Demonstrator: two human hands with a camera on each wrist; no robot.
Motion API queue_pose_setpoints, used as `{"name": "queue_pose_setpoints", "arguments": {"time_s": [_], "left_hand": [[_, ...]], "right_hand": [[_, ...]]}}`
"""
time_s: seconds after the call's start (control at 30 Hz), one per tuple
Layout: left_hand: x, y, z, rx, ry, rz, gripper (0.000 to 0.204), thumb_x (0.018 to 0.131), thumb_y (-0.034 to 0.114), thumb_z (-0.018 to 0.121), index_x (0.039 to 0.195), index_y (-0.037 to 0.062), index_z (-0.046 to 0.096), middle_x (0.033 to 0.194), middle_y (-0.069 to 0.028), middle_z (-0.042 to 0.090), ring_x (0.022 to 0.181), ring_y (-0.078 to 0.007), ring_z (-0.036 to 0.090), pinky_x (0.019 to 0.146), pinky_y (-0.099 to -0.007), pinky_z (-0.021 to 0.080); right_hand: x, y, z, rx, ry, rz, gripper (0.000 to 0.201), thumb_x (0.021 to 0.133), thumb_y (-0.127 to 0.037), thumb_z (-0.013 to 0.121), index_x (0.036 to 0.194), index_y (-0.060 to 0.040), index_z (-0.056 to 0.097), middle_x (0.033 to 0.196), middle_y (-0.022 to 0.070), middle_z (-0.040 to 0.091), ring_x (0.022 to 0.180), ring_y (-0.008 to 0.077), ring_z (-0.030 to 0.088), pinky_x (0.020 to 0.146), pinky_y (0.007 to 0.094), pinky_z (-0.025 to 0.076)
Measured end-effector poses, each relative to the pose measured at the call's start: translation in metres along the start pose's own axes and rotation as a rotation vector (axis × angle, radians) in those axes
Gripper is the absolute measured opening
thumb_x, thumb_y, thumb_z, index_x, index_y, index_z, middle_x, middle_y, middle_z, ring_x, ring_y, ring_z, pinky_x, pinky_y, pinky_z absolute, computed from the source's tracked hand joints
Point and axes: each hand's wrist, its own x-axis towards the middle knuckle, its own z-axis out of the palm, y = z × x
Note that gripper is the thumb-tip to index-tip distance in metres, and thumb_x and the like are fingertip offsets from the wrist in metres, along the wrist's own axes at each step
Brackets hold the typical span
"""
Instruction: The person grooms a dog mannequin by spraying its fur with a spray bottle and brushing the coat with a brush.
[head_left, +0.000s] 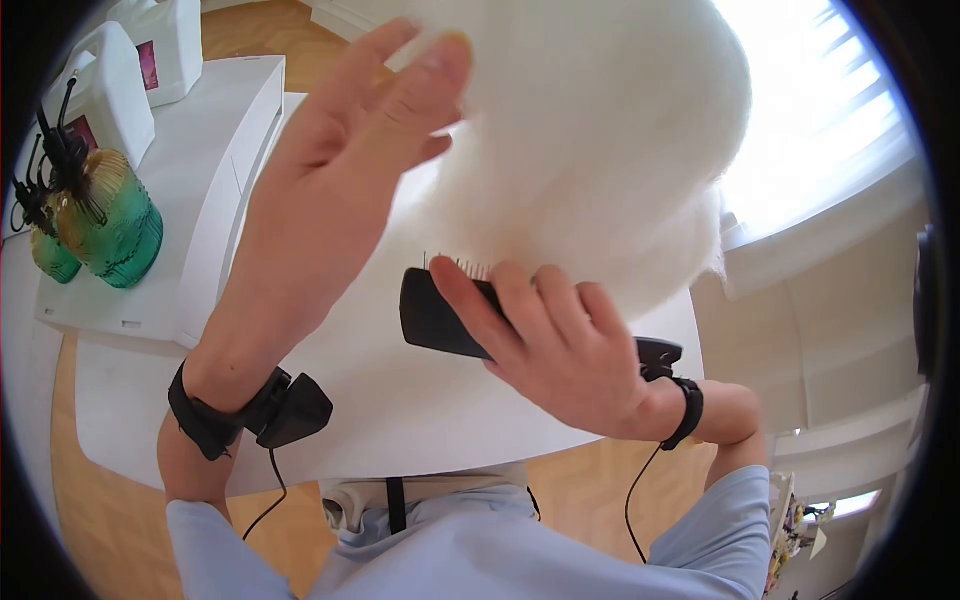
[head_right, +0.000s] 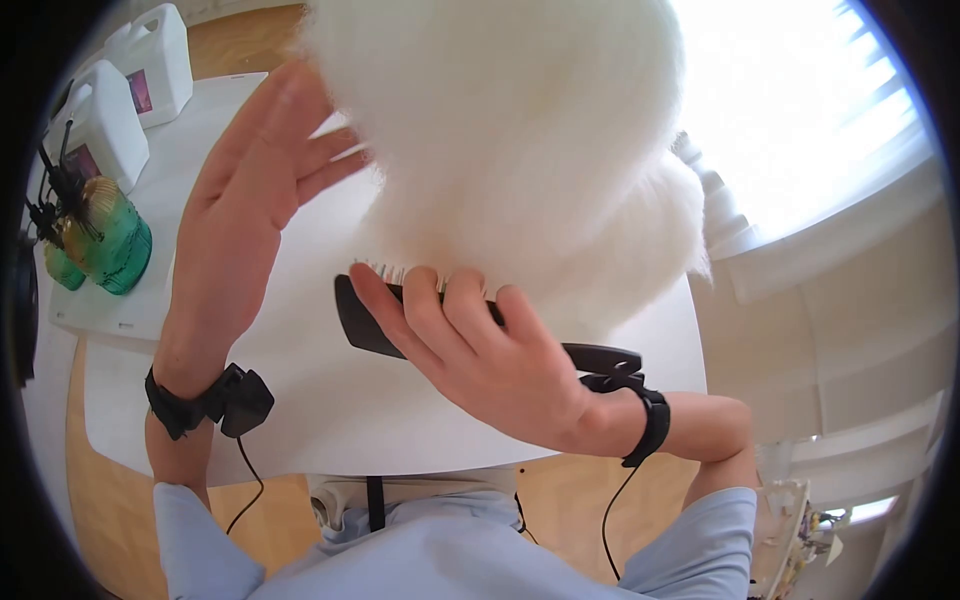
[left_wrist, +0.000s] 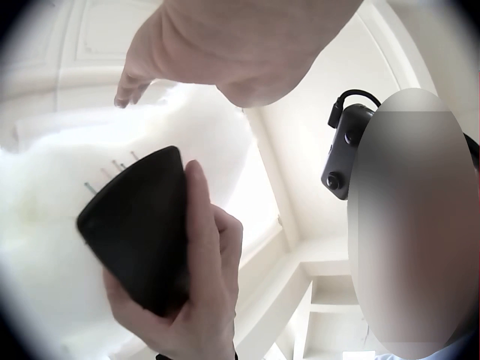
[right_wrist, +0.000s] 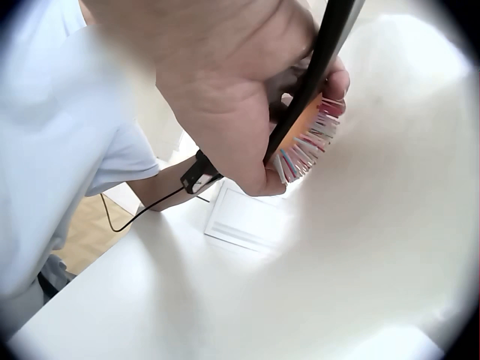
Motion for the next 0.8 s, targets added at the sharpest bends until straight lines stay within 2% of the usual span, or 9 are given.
{"name": "queue_pose_setpoints", "arguments": {"time_s": [0.1, 0.23, 0.27, 0.33, 0.4, 0.53, 0.6, 0.7, 0.8], "left_hand": [[-0.009, 0.014, 0.018, 0.169, 0.001, -0.094, 0.055, 0.107, 0.021, 0.059, 0.153, -0.0023, 0.041, 0.14, -0.0136, 0.059, 0.122, -0.0216, 0.062, 0.105, -0.0362, 0.051], [-0.005, -0.003, 0.015, 0.121, -0.084, 0.001, 0.049, 0.103, 0.02, 0.067, 0.145, 0.0005, 0.049, 0.124, -0.0089, 0.066, 0.111, -0.0165, 0.065, 0.095, -0.0328, 0.054], [-0.005, -0.003, 0.013, 0.208, -0.119, -0.016, 0.046, 0.101, 0.02, 0.07, 0.139, 0.0014, 0.052, 0.119, -0.007, 0.066, 0.107, -0.0149, 0.065, 0.091, -0.0316, 0.054], [-0.004, 0.0, 0.012, 0.291, -0.17, -0.034, 0.044, 0.099, 0.021, 0.073, 0.134, 0.0024, 0.055, 0.114, -0.005, 0.067, 0.102, -0.0133, 0.065, 0.088, -0.0304, 0.054], [-0.006, 0.005, 0.014, 0.478, -0.216, -0.086, 0.046, 0.096, 0.024, 0.077, 0.13, 0.0021, 0.056, 0.108, -0.0032, 0.068, 0.1, -0.0116, 0.065, 0.085, -0.0298, 0.054], [-0.008, 0.007, 0.014, 0.537, -0.262, -0.181, 0.04, 0.095, 0.024, 0.078, 0.123, 0.0029, 0.06, 0.105, -0.0026, 0.069, 0.094, -0.0111, 0.065, 0.083, -0.0285, 0.054], [-0.007, 0.006, 0.011, 0.694, -0.392, -0.298, 0.034, 0.094, 0.024, 0.078, 0.116, 0.0025, 0.065, 0.096, -0.0032, 0.069, 0.087, -0.0115, 0.065, 0.08, -0.0281, 0.054], [-0.011, -0.015, 0.008, 0.663, -0.487, -0.266, 0.039, 0.092, 0.033, 0.078, 0.095, -0.0025, 0.063, 0.083, -0.0131, 0.069, 0.075, -0.0235, 0.067, 0.073, -0.0338, 0.054], [-0.013, -0.022, 0.008, 0.801, -0.638, -0.337, 0.038, 0.093, 0.036, 0.077, 0.096, -0.0015, 0.068, 0.089, -0.0152, 0.073, 0.08, -0.0279, 0.069, 0.077, -0.0357, 0.055]], "right_hand": [[-0.009, -0.012, 0.005, 0.07, -0.187, -0.089, 0.065, 0.085, -0.014, 0.062, 0.15, -0.0107, 0.054, 0.112, 0.0049, 0.054, 0.096, 0.0197, 0.052, 0.074, 0.028, 0.043], [-0.025, -0.029, 0.007, 0.274, -0.281, -0.175, 0.073, 0.083, -0.016, 0.065, 0.152, -0.0013, 0.047, 0.111, 0.0076, 0.053, 0.094, 0.02, 0.05, 0.076, 0.0283, 0.043], [-0.029, -0.033, 0.005, 0.271, -0.284, -0.171, 0.073, 0.083, -0.016, 0.065, 0.152, -0.0013, 0.047, 0.111, 0.0076, 0.053, 0.094, 0.02, 0.05, 0.076, 0.0283, 0.043], [-0.037, -0.04, 0.004, 0.422, -0.373, -0.237, 0.1, 0.071, -0.041, 0.082, 0.156, -0.0048, 0.043, 0.112, 0.0075, 0.051, 0.093, 0.019, 0.051, 0.072, 0.0296, 0.042], [-0.043, -0.039, 0.006, 0.494, -0.358, -0.225, 0.1, 0.074, -0.043, 0.083, 0.156, -0.004, 0.04, 0.114, 0.0075, 0.05, 0.094, 0.0185, 0.051, 0.072, 0.0292, 0.042], [-0.053, -0.007, 0.006, 1.071, -0.481, -0.222, 0.097, 0.076, -0.04, 0.083, 0.155, -0.0024, 0.04, 0.118, 0.0104, 0.053, 0.103, 0.024, 0.056, 0.079, 0.0323, 0.048], [-0.049, 0.033, -0.009, 1.158, -0.438, -0.142, 0.097, 0.076, -0.036, 0.084, 0.155, -0.0014, 0.041, 0.125, 0.0149, 0.056, 0.107, 0.0277, 0.06, 0.085, 0.0355, 0.051], [-0.06, 0.099, -0.026, 0.892, -0.043, 0.141, 0.099, 0.066, -0.018, 0.085, 0.154, -0.0025, 0.042, 0.131, 0.0141, 0.056, 0.119, 0.0293, 0.059, 0.09, 0.0382, 0.052], [-0.066, 0.154, -0.005, 0.765, 0.352, 0.398, 0.105, 0.056, -0.013, 0.089, 0.152, -0.0042, 0.045, 0.135, 0.0155, 0.057, 0.124, 0.0313, 0.057, 0.091, 0.039, 0.052]]}}
